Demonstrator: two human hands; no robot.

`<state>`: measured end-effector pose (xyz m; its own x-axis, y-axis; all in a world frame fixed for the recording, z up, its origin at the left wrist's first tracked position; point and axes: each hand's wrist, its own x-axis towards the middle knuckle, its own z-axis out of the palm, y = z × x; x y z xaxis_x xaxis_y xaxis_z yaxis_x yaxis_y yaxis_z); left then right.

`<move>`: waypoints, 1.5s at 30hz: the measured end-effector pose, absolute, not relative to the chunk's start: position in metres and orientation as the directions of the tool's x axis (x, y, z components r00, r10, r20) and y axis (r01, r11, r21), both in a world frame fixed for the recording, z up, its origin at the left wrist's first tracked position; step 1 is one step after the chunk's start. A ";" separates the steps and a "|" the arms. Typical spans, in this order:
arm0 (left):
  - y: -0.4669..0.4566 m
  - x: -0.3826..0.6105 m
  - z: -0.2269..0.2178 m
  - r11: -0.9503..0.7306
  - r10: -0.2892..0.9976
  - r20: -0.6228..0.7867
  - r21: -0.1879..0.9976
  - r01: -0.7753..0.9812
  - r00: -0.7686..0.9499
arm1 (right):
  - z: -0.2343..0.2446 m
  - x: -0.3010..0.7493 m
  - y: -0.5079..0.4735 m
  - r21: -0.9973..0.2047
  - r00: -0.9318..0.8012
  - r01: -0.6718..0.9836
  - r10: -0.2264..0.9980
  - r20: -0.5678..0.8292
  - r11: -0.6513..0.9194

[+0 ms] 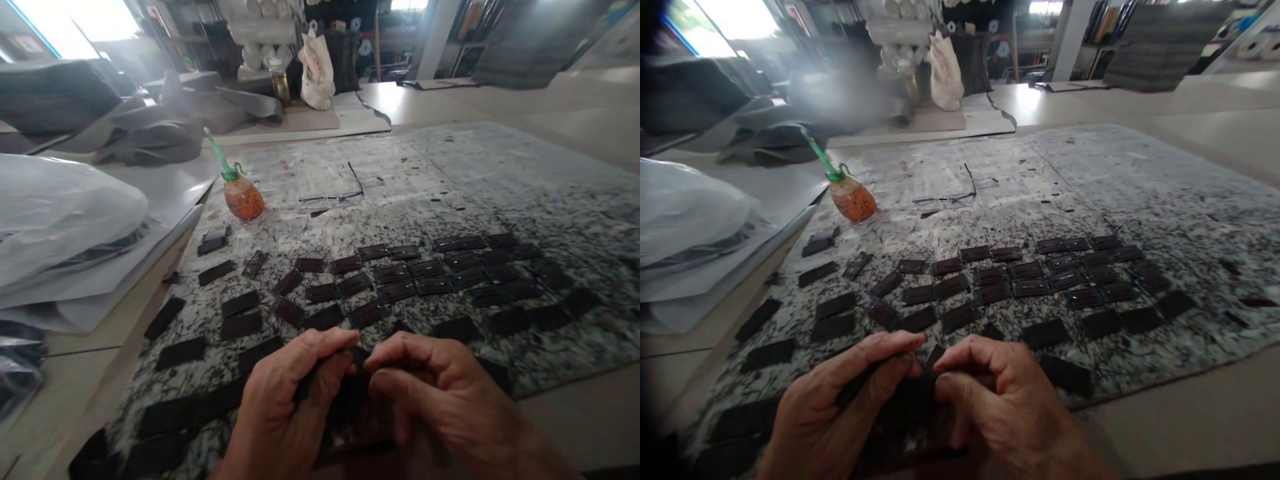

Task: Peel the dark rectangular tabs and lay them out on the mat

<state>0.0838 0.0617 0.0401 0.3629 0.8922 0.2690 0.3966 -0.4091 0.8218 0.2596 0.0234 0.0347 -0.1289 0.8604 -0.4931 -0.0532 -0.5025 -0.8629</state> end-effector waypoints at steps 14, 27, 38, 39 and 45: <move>0.056 0.097 0.046 -0.194 0.714 -0.133 0.906 0.376 0.688 | 0.037 0.250 0.009 -0.711 -0.108 -0.593 0.912 -0.395 -0.378; 0.059 0.099 0.044 -0.489 0.699 0.007 0.734 0.471 0.715 | 0.035 0.278 0.014 -0.956 -0.080 0.074 0.954 -0.288 -0.282; 0.067 0.074 0.020 -0.784 0.610 0.275 0.346 0.515 0.743 | 0.022 0.274 0.042 -0.772 0.253 0.629 0.964 0.083 -0.099; 0.066 0.074 0.018 -0.814 0.577 0.310 0.299 0.498 0.756 | 0.021 0.272 0.043 -0.756 0.249 0.648 0.964 0.092 -0.095; 0.064 0.078 0.008 -0.850 0.527 0.315 0.184 0.494 0.789 | 0.018 0.264 0.046 -0.701 0.268 0.702 0.959 0.094 -0.127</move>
<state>0.0775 0.0637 0.0084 0.7893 0.5268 0.3154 0.4938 -0.8499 0.1839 0.2640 0.0456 0.0179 0.2676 0.9590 0.0936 0.7016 -0.1274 -0.7011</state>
